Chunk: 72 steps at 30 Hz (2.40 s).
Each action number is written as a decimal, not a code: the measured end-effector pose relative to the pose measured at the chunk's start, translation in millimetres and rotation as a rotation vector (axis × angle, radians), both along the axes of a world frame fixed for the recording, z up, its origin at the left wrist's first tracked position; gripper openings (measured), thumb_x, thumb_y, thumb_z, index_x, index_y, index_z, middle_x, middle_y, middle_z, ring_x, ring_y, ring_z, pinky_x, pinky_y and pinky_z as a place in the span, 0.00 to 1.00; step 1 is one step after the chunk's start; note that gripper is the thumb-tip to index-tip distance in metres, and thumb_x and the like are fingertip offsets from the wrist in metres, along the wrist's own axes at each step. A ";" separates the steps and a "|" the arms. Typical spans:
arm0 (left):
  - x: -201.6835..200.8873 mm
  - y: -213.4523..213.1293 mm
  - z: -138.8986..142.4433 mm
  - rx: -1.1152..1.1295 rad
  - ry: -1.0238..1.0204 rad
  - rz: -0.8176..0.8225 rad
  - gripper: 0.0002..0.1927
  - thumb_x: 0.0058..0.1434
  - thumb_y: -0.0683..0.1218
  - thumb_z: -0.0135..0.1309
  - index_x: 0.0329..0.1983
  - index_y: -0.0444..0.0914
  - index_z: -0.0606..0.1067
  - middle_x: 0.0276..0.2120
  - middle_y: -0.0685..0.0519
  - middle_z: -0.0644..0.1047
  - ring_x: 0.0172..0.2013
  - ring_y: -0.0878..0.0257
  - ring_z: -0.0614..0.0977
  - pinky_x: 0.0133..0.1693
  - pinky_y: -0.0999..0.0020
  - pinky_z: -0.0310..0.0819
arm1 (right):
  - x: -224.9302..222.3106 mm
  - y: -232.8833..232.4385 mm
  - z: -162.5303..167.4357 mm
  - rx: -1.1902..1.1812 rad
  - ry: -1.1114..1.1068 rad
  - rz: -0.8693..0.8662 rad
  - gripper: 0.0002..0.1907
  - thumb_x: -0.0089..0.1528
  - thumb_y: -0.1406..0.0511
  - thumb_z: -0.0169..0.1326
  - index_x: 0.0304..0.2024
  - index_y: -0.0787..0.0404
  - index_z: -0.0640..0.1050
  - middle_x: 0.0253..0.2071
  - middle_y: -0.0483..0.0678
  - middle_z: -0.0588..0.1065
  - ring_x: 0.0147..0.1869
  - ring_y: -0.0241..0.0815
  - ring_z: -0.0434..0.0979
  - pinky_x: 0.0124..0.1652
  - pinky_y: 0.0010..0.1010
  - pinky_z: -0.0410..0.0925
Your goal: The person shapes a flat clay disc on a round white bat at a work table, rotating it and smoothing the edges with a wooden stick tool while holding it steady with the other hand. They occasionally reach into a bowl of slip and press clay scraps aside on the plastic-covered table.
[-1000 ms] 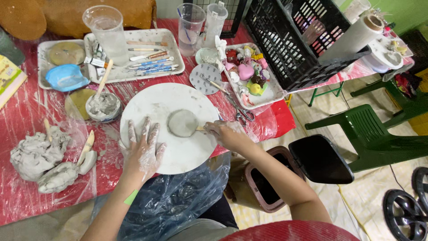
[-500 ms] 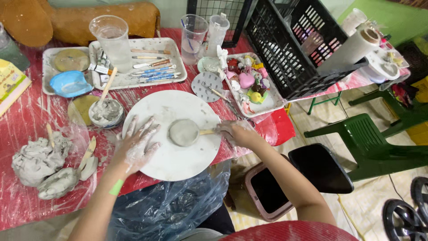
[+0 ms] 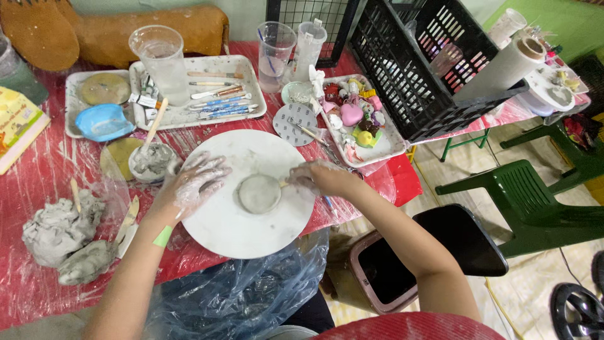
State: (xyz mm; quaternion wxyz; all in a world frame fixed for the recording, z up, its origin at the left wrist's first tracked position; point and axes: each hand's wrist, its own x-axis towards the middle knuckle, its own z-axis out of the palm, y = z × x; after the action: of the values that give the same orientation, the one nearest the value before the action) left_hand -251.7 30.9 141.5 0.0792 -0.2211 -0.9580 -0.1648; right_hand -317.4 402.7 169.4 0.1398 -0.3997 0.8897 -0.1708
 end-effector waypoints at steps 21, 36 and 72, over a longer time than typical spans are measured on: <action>-50.5 34.0 -29.1 0.102 0.143 0.140 0.24 0.70 0.62 0.46 0.64 0.51 0.74 0.68 0.61 0.70 0.69 0.51 0.68 0.68 0.35 0.53 | -22.8 -24.5 -7.5 -0.098 0.268 0.077 0.14 0.63 0.62 0.57 0.52 0.49 0.83 0.52 0.47 0.80 0.62 0.49 0.74 0.63 0.42 0.61; 7.2 48.6 -21.1 0.455 0.097 0.129 0.25 0.71 0.42 0.42 0.71 0.40 0.64 0.67 0.38 0.70 0.71 0.44 0.66 0.72 0.42 0.45 | -26.6 -53.8 -14.7 -0.013 0.092 0.060 0.11 0.66 0.62 0.53 0.50 0.50 0.81 0.50 0.48 0.78 0.62 0.47 0.75 0.65 0.39 0.63; 25.9 25.0 4.2 0.887 -0.308 0.245 0.23 0.69 0.56 0.52 0.55 0.34 0.80 0.42 0.47 0.86 0.42 0.55 0.85 0.44 0.64 0.80 | 42.3 -58.2 -34.4 -0.762 0.044 -0.553 0.13 0.67 0.71 0.50 0.54 0.61 0.78 0.43 0.53 0.76 0.45 0.49 0.78 0.46 0.34 0.72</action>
State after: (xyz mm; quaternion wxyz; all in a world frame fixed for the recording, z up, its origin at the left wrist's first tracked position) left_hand -225.8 55.9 145.7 0.0421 -0.0248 -0.8149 -0.5775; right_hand -275.2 344.5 135.0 -0.0865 -0.1743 0.8394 -0.5075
